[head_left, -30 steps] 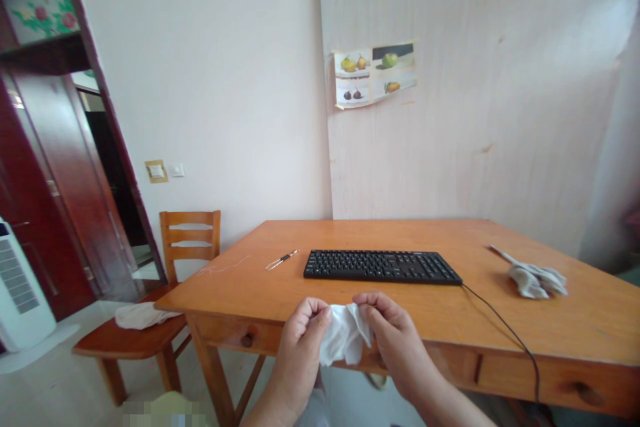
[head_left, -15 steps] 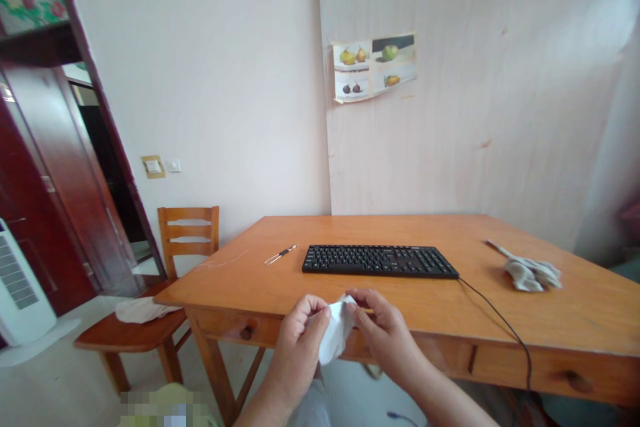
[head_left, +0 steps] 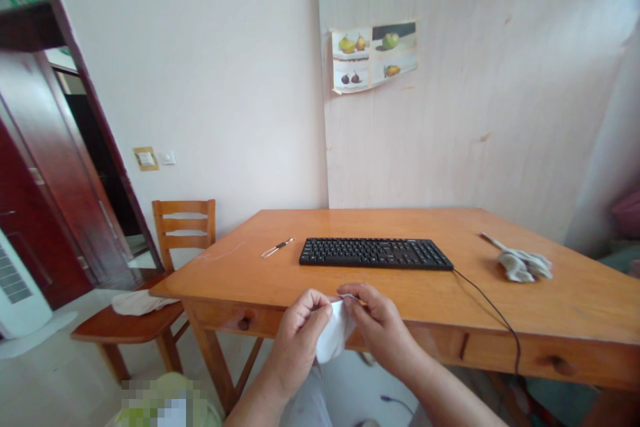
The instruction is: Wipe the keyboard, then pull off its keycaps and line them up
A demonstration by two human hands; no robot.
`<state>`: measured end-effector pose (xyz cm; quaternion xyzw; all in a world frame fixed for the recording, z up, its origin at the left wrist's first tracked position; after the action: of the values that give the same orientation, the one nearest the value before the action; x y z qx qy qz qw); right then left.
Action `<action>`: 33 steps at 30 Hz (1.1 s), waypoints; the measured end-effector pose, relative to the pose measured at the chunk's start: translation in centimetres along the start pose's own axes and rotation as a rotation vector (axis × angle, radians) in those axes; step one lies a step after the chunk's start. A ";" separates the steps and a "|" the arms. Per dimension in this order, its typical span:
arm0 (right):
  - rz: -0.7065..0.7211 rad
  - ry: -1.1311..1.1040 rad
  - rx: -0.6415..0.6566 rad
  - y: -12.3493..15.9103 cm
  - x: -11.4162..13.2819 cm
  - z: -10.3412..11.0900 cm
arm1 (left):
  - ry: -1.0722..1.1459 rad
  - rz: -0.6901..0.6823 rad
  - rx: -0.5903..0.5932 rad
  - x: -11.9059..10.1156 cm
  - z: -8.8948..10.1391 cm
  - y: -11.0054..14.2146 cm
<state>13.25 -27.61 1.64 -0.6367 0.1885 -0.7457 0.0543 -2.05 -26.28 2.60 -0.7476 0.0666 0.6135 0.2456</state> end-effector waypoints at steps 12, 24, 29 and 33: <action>-0.241 -0.493 -0.249 -0.4 -1.1 1.6 | -0.454 -0.200 -0.044 -0.3 1.3 -0.2; -0.179 -0.394 -0.186 -0.1 -0.5 1.5 | -0.604 -0.398 -0.233 -0.3 1.9 -0.2; -0.196 -0.357 -0.055 0.5 0.6 0.5 | -0.782 -0.411 -0.158 -1.3 1.1 -1.0; -0.160 -0.316 -0.040 0.9 0.4 0.1 | -0.793 -0.304 -0.128 -0.7 0.6 -1.5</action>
<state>13.13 -28.54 1.68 -0.7598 0.1412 -0.6345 0.0111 -2.17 -24.86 3.56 -0.4688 -0.1820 0.8132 0.2930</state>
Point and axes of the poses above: each hand's wrist, its own y-axis away from the middle knuckle, its own z-axis out of the back of the hand, x = y × z, the point moved 4 cm from there along -y, towards the middle knuckle, and after that the axes turned 8 degrees about -z, right-handed, at the moved point
